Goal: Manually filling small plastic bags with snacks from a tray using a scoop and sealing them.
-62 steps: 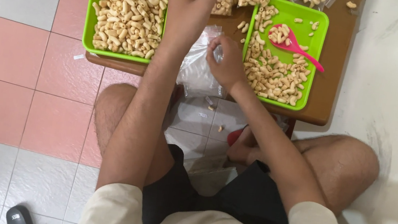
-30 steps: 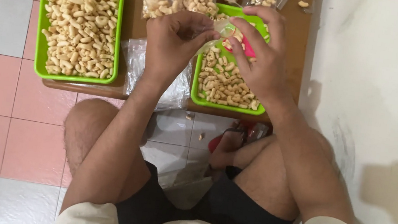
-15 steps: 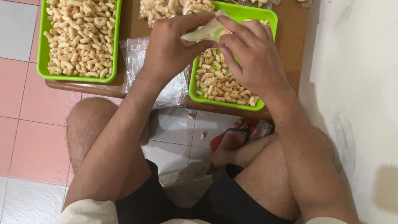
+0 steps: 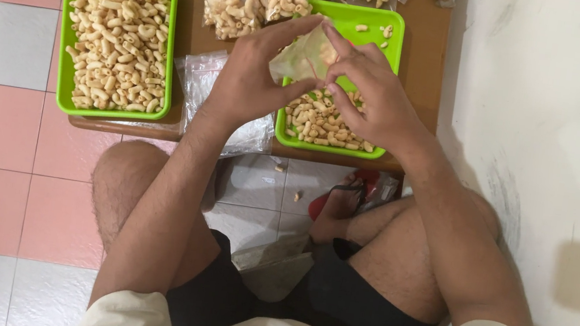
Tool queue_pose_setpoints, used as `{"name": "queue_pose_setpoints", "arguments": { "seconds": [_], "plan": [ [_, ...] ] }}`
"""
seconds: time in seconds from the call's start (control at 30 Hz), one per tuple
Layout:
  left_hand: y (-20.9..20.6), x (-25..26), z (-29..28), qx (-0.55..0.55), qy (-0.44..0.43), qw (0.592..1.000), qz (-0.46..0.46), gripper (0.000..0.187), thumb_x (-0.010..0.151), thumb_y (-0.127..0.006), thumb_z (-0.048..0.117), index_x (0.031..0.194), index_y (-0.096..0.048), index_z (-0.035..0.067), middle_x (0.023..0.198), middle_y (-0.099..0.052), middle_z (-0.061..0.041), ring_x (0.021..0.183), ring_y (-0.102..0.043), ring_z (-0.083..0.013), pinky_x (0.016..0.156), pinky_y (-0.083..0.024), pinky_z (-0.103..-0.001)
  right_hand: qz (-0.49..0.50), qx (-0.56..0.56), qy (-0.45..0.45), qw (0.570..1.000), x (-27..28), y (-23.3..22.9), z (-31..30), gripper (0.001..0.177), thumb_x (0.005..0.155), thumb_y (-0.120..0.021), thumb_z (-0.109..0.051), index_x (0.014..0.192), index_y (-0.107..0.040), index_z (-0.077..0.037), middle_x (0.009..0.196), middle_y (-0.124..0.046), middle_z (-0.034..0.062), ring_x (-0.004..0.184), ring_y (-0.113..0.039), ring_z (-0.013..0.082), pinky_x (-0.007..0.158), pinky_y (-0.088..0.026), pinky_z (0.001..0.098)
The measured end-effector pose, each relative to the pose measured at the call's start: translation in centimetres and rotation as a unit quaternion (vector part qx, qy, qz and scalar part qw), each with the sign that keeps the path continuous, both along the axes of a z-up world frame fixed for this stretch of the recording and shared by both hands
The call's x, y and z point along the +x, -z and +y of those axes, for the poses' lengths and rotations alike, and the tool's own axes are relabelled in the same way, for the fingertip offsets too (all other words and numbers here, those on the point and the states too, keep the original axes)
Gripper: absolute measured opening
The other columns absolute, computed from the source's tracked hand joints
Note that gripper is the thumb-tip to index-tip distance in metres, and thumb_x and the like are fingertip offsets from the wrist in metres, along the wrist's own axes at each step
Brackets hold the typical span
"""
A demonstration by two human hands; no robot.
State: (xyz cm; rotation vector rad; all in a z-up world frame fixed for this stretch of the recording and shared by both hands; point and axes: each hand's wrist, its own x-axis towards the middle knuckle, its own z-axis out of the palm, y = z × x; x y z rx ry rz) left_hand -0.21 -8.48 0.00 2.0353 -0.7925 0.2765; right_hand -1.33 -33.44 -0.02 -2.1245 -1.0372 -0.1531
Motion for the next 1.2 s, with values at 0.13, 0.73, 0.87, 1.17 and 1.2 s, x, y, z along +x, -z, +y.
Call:
{"name": "queue_pose_setpoints", "arguments": {
  "seconds": [0.13,0.73,0.87,1.17,1.2],
  "plan": [
    [-0.2,-0.1,0.6,0.024,0.017,0.998,0.049,0.099,0.090,-0.096,0.050,0.162,-0.042,0.007,0.164,-0.053,-0.019,0.154,-0.052,-0.0401,0.126,-0.042,-0.057,0.034,0.025,-0.028,0.999,-0.5,-0.1,0.3,0.010,0.114,-0.059,-0.004,0.108,-0.056,-0.010,0.174,-0.039,0.0138,0.133,-0.064,0.0359,0.120,-0.039,0.0546],
    [-2.1,0.3,2.0,-0.015,0.217,0.910,0.352,0.064,0.082,-0.086,0.041,0.135,-0.064,0.012,0.136,-0.072,-0.008,0.128,-0.064,-0.0256,0.114,-0.046,-0.040,0.077,0.038,-0.137,0.987,-1.7,-1.3,0.7,0.007,0.107,-0.059,-0.012,0.102,-0.058,-0.015,0.178,-0.034,0.0102,0.092,-0.052,0.0189,0.094,-0.046,0.0385],
    [-2.4,0.5,2.1,0.020,0.193,0.929,0.316,0.044,0.087,-0.084,0.038,0.121,-0.067,0.015,0.112,-0.079,-0.005,0.107,-0.075,-0.0231,0.108,-0.052,-0.044,0.111,0.060,-0.091,0.988,-0.4,-3.0,-1.3,0.004,0.109,-0.062,-0.010,0.112,-0.061,-0.011,0.171,-0.042,0.0182,0.137,-0.062,0.0324,0.122,-0.047,0.0490],
    [0.1,0.5,2.0,0.188,-0.036,0.943,0.272,0.064,0.091,-0.086,0.052,0.130,-0.064,0.006,0.102,-0.069,-0.012,0.083,-0.063,-0.0274,0.069,-0.052,-0.044,0.176,-0.263,0.208,0.925,2.8,0.1,-6.3,0.041,0.109,-0.063,-0.019,0.146,-0.056,-0.005,0.155,-0.056,0.0215,0.141,-0.049,0.0411,0.116,-0.038,0.0639],
    [-0.5,0.5,1.6,0.202,-0.042,0.938,0.280,0.063,0.090,-0.088,0.048,0.131,-0.064,0.007,0.119,-0.077,-0.017,0.101,-0.075,-0.0350,0.083,-0.061,-0.054,0.261,-0.298,0.227,0.890,2.9,-0.1,-6.0,0.045,0.109,-0.061,-0.027,0.149,-0.053,-0.006,0.157,-0.052,0.0232,0.143,-0.048,0.0416,0.118,-0.038,0.0632]
  ]
}}
